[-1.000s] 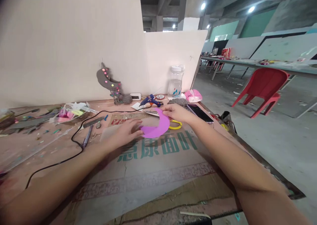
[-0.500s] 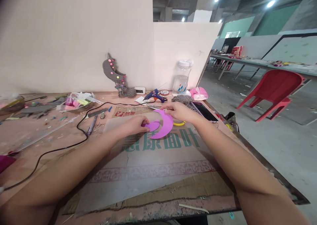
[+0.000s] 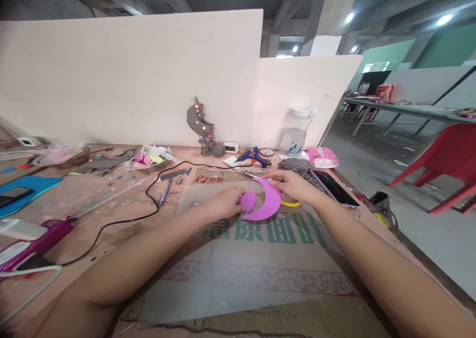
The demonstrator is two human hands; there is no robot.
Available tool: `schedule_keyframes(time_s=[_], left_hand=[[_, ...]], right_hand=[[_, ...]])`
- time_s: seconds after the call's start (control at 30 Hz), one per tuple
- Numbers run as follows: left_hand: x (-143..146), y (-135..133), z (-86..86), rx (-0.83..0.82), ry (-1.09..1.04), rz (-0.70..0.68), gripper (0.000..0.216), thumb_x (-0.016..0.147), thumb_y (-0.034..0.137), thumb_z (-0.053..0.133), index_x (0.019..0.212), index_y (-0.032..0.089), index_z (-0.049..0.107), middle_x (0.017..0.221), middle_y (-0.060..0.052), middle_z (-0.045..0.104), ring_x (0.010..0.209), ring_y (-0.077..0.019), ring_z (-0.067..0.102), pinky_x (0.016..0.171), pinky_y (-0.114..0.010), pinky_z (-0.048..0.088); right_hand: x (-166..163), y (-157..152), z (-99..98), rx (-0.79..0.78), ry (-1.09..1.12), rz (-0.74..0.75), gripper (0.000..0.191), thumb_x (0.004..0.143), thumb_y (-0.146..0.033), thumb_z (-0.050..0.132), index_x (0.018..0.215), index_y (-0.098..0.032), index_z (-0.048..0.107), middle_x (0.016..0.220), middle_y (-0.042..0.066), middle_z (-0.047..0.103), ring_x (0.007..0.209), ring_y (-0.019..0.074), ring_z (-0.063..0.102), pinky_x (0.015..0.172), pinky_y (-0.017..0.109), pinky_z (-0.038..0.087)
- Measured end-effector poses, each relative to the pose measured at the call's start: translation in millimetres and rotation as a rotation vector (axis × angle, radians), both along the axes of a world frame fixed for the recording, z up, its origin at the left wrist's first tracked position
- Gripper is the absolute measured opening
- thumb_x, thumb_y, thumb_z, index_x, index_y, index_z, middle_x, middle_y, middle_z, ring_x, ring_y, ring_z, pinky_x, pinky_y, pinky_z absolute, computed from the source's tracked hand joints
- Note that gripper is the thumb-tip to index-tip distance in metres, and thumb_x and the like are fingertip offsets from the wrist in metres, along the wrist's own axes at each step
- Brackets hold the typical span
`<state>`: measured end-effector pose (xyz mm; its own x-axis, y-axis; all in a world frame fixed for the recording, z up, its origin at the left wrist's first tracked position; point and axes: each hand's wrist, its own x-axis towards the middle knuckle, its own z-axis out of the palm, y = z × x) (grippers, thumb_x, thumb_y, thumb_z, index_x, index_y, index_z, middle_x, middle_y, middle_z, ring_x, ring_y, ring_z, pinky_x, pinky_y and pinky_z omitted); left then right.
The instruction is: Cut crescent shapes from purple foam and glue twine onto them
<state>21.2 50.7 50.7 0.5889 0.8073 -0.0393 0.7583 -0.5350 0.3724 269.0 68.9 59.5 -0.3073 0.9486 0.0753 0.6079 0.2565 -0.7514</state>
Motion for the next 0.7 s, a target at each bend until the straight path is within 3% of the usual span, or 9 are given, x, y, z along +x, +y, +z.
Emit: schedule_keyframes(time_s=[0.13, 0.23, 0.33, 0.43, 0.53, 0.7], left_hand=[[-30, 28, 16.1, -0.074, -0.055, 0.075, 0.033, 0.094, 0.037, 0.06, 0.119, 0.015, 0.061, 0.117, -0.009, 0.064, 0.099, -0.0212, 0.065, 0.084, -0.041, 0.057], [-87, 45, 43.4, -0.025, -0.094, 0.194, 0.02, 0.088, 0.027, 0.059, 0.101, 0.019, 0.072, 0.098, -0.002, 0.072, 0.091, -0.0191, 0.066, 0.079, -0.029, 0.052], [-157, 52, 70.0, 0.018, -0.091, 0.333, 0.024, 0.077, 0.023, 0.056, 0.093, 0.019, 0.074, 0.091, -0.002, 0.074, 0.085, -0.0196, 0.066, 0.07, -0.025, 0.048], [-207, 54, 81.4, 0.038, -0.077, 0.446, 0.025, 0.066, 0.027, 0.059, 0.085, 0.02, 0.075, 0.083, -0.002, 0.074, 0.082, -0.021, 0.065, 0.068, -0.024, 0.046], [-218, 58, 77.0, 0.001, -0.116, 0.429, 0.033, 0.065, 0.033, 0.059, 0.09, 0.02, 0.076, 0.085, -0.002, 0.075, 0.079, -0.0202, 0.064, 0.066, -0.023, 0.046], [-184, 60, 65.5, -0.096, -0.217, 0.239, 0.037, 0.066, 0.037, 0.061, 0.096, 0.021, 0.074, 0.09, -0.001, 0.074, 0.08, -0.0188, 0.064, 0.065, -0.023, 0.047]], right_hand=[[-11, 6, -24.9, 0.09, 0.056, -0.216, 0.033, 0.086, -0.034, 0.053, 0.107, -0.017, 0.071, 0.098, 0.008, 0.075, 0.075, 0.0202, 0.067, 0.063, 0.03, 0.051], [-18, 8, -40.0, 0.167, -0.013, -0.337, 0.031, 0.088, -0.032, 0.049, 0.103, -0.018, 0.071, 0.103, 0.009, 0.075, 0.085, 0.0228, 0.068, 0.071, 0.032, 0.052], [-20, 7, -49.4, 0.288, -0.031, -0.374, 0.03, 0.09, -0.029, 0.046, 0.103, -0.018, 0.07, 0.11, 0.009, 0.075, 0.098, 0.0244, 0.068, 0.084, 0.035, 0.051], [-22, 4, -53.7, 0.368, -0.116, -0.371, 0.031, 0.091, -0.029, 0.045, 0.107, -0.02, 0.07, 0.111, 0.008, 0.075, 0.101, 0.0255, 0.068, 0.088, 0.037, 0.05], [-25, 0, -53.7, 0.392, -0.228, -0.319, 0.032, 0.093, -0.03, 0.045, 0.111, -0.02, 0.069, 0.11, 0.009, 0.075, 0.099, 0.0274, 0.069, 0.085, 0.038, 0.051], [-28, -4, -52.5, 0.422, -0.306, -0.265, 0.031, 0.094, -0.031, 0.045, 0.113, -0.021, 0.068, 0.099, 0.009, 0.077, 0.09, 0.0286, 0.071, 0.077, 0.039, 0.052]])
